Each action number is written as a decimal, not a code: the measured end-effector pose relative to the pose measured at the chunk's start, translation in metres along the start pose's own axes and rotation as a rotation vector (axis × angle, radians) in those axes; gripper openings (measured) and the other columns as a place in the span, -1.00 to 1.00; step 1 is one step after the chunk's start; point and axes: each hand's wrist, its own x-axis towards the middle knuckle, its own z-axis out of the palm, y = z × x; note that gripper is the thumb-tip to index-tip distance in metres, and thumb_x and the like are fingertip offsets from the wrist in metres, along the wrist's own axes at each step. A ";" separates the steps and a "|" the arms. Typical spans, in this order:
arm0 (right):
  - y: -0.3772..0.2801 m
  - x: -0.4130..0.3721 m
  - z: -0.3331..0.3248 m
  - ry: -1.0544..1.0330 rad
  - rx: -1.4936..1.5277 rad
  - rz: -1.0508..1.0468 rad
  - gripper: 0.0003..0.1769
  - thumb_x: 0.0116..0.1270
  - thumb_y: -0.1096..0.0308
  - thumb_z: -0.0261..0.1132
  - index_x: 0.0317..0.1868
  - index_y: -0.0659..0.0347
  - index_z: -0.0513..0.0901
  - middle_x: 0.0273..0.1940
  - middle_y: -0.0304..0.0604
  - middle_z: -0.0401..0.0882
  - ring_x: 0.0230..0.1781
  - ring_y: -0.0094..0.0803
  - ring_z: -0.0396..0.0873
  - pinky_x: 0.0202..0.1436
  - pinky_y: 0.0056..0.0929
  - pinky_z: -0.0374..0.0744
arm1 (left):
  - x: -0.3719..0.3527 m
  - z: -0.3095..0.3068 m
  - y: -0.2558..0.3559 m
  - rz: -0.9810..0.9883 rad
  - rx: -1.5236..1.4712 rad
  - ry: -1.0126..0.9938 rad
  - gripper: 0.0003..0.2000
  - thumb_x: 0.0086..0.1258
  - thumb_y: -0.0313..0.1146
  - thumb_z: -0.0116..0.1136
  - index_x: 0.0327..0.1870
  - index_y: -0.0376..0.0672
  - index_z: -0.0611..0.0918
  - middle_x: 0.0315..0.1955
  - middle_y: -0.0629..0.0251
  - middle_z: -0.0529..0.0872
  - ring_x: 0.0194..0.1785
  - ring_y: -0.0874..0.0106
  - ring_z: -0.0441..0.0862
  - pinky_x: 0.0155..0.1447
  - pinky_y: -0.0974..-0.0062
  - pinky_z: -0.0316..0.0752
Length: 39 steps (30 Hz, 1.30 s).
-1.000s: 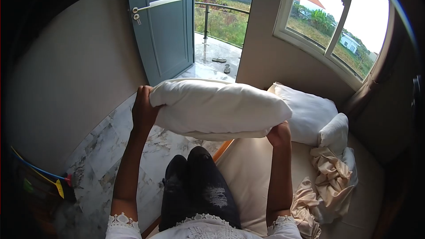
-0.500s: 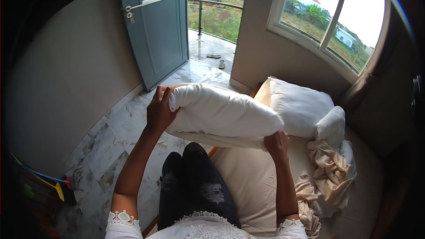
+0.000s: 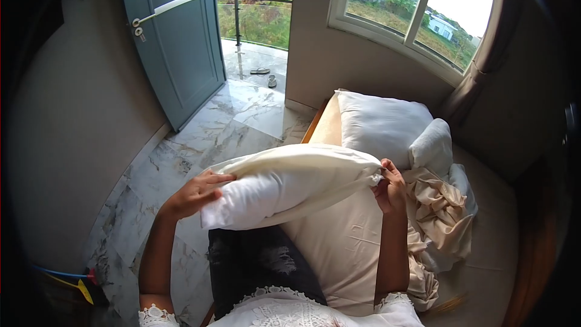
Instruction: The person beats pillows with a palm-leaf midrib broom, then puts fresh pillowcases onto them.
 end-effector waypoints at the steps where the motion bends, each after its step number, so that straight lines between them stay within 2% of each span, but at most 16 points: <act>1: 0.004 0.003 0.001 0.000 0.018 0.005 -0.91 0.26 0.52 -0.05 -0.27 0.14 0.34 -0.36 -0.21 0.47 -0.43 -0.51 0.52 -0.50 -0.55 0.58 | -0.008 0.002 -0.013 -0.188 -0.394 0.109 -0.65 0.21 -0.22 0.14 0.00 -0.12 0.51 -0.06 0.16 0.44 -0.19 0.37 0.50 -0.09 0.48 0.44; 4: 0.015 0.005 0.001 -0.063 0.005 -0.011 -0.88 0.27 0.49 -0.06 -0.19 0.16 0.34 -0.34 -0.20 0.46 -0.40 -0.55 0.49 -0.43 -0.56 0.55 | -0.036 0.003 -0.014 0.014 0.393 0.532 -0.73 0.08 -0.40 0.19 -0.18 -0.21 0.49 -0.23 0.26 0.44 -0.26 0.37 0.53 -0.21 0.49 0.46; 7: 0.020 0.004 0.015 0.015 -0.003 -0.140 -0.86 0.25 0.53 0.00 -0.18 0.18 0.33 -0.40 -0.25 0.44 -0.52 -0.67 0.39 -0.42 -0.70 0.45 | -0.053 0.014 -0.005 0.045 0.873 0.881 -0.73 -0.07 -0.54 0.19 -0.32 -0.21 0.42 -0.24 0.24 0.43 -0.24 0.31 0.52 -0.22 0.44 0.45; 10: 0.015 -0.003 0.024 -0.050 -0.324 -0.158 -0.81 0.23 0.47 0.10 -0.16 0.15 0.30 -0.46 -0.34 0.43 -0.51 -0.72 0.36 -0.48 -0.74 0.36 | -0.074 0.016 -0.004 -0.131 1.096 0.885 -0.73 -0.10 -0.57 0.17 -0.34 -0.18 0.40 -0.29 0.16 0.47 -0.27 0.19 0.52 -0.26 0.35 0.46; 11: 0.014 -0.006 0.025 -0.032 -0.513 -0.202 -0.84 0.20 0.47 0.15 -0.24 0.16 0.35 -0.54 -0.43 0.38 -0.58 -0.78 0.24 -0.58 -0.77 0.20 | -0.089 0.014 0.001 -0.326 1.000 0.710 -0.74 -0.11 -0.59 0.16 -0.36 -0.18 0.41 -0.33 0.18 0.52 -0.27 0.19 0.55 -0.24 0.35 0.46; 12: 0.012 -0.009 0.027 -0.081 -0.663 -0.170 -0.86 0.20 0.47 0.16 -0.26 0.17 0.36 -0.57 -0.44 0.37 -0.60 -0.80 0.22 -0.58 -0.78 0.18 | -0.107 0.011 0.007 -0.509 0.891 0.530 -0.74 -0.13 -0.62 0.15 -0.38 -0.17 0.42 -0.37 0.19 0.57 -0.28 0.19 0.57 -0.23 0.34 0.47; 15: 0.000 -0.022 0.036 -0.157 -1.042 -0.143 -0.89 0.18 0.45 0.20 -0.37 0.21 0.40 -0.63 -0.44 0.39 -0.64 -0.82 0.17 -0.62 -0.77 0.12 | -0.142 0.000 0.046 -0.446 0.659 0.727 -0.78 -0.19 -0.67 0.14 -0.50 -0.23 0.42 -0.54 0.17 0.61 -0.44 0.29 0.64 -0.40 0.46 0.50; 17: 0.002 -0.029 0.039 -0.183 -0.836 -0.035 -0.86 0.17 0.43 0.23 -0.37 0.21 0.40 -0.62 -0.43 0.41 -0.64 -0.83 0.19 -0.62 -0.78 0.12 | -0.156 -0.005 0.068 -0.365 0.625 0.801 -0.84 -0.12 -0.68 0.06 -0.48 -0.29 0.43 -0.54 0.18 0.60 -0.46 0.38 0.64 -0.39 0.57 0.51; 22: 0.018 -0.036 0.035 -0.243 -0.543 0.013 -0.79 0.15 0.37 0.28 -0.31 0.17 0.38 -0.62 -0.42 0.44 -0.64 -0.83 0.20 -0.62 -0.78 0.11 | -0.154 0.003 0.089 0.358 0.436 1.149 -0.92 0.03 -0.57 -0.03 -0.43 -0.25 0.47 -0.41 0.17 0.60 -0.37 0.52 0.55 -0.32 0.66 0.41; 25: 0.032 -0.043 0.044 -0.275 -0.424 0.057 -0.68 0.15 0.39 0.27 -0.21 0.11 0.27 -0.61 -0.38 0.46 -0.65 -0.82 0.21 -0.62 -0.79 0.10 | -0.077 0.073 0.092 0.475 0.358 0.676 -0.95 0.05 -0.41 0.21 -0.44 -0.09 0.60 -0.56 0.36 0.62 -0.48 0.48 0.59 -0.38 0.59 0.48; 27: 0.040 -0.046 0.051 -0.293 -0.357 0.056 -0.68 0.16 0.42 0.24 -0.21 0.10 0.23 -0.59 -0.37 0.46 -0.64 -0.81 0.23 -0.62 -0.79 0.12 | -0.020 0.120 0.088 0.546 0.388 0.413 -0.80 0.05 -0.36 0.26 -0.27 -0.08 0.61 -0.43 0.35 0.64 -0.35 0.43 0.62 -0.28 0.53 0.52; 30: 0.045 -0.049 0.052 -0.297 -0.291 0.092 -0.68 0.17 0.45 0.22 -0.20 0.10 0.21 -0.55 -0.36 0.47 -0.63 -0.80 0.27 -0.60 -0.80 0.16 | 0.038 0.167 0.083 0.466 0.415 0.550 -0.75 0.00 -0.33 0.31 -0.28 -0.15 0.61 -0.41 0.32 0.65 -0.35 0.42 0.62 -0.25 0.52 0.51; 32: 0.044 -0.050 0.053 -0.287 -0.246 0.101 -0.68 0.16 0.47 0.21 -0.19 0.11 0.22 -0.52 -0.34 0.49 -0.63 -0.79 0.28 -0.59 -0.81 0.20 | 0.054 0.173 0.070 0.360 0.197 0.417 -0.80 0.04 -0.38 0.28 -0.30 -0.19 0.61 -0.44 0.30 0.66 -0.37 0.48 0.62 -0.26 0.56 0.50; 36: 0.048 -0.053 0.042 -0.250 -0.167 0.105 -0.67 0.25 0.21 0.17 -0.14 0.13 0.22 -0.51 -0.35 0.44 -0.61 -0.78 0.27 -0.58 -0.81 0.23 | 0.061 0.172 0.067 0.210 -0.113 0.298 -0.90 0.11 -0.48 0.21 -0.35 -0.26 0.61 -0.49 0.32 0.66 -0.42 0.62 0.57 -0.29 0.67 0.46; 37: 0.047 -0.056 0.039 -0.244 -0.208 0.008 -0.60 0.22 0.05 0.17 -0.16 0.13 0.26 -0.49 -0.34 0.38 -0.56 -0.76 0.26 -0.57 -0.79 0.22 | 0.060 0.172 0.065 0.194 -0.168 0.299 -0.90 0.12 -0.49 0.20 -0.35 -0.28 0.61 -0.49 0.34 0.65 -0.41 0.65 0.55 -0.29 0.69 0.44; 39: 0.058 -0.061 0.025 -0.295 -0.340 -0.215 -0.57 0.17 0.01 0.21 -0.19 0.13 0.30 -0.46 -0.33 0.36 -0.53 -0.72 0.27 -0.56 -0.75 0.23 | 0.060 0.172 0.060 0.164 -0.277 0.304 -0.90 0.13 -0.51 0.18 -0.34 -0.30 0.60 -0.49 0.39 0.64 -0.41 0.70 0.51 -0.29 0.73 0.41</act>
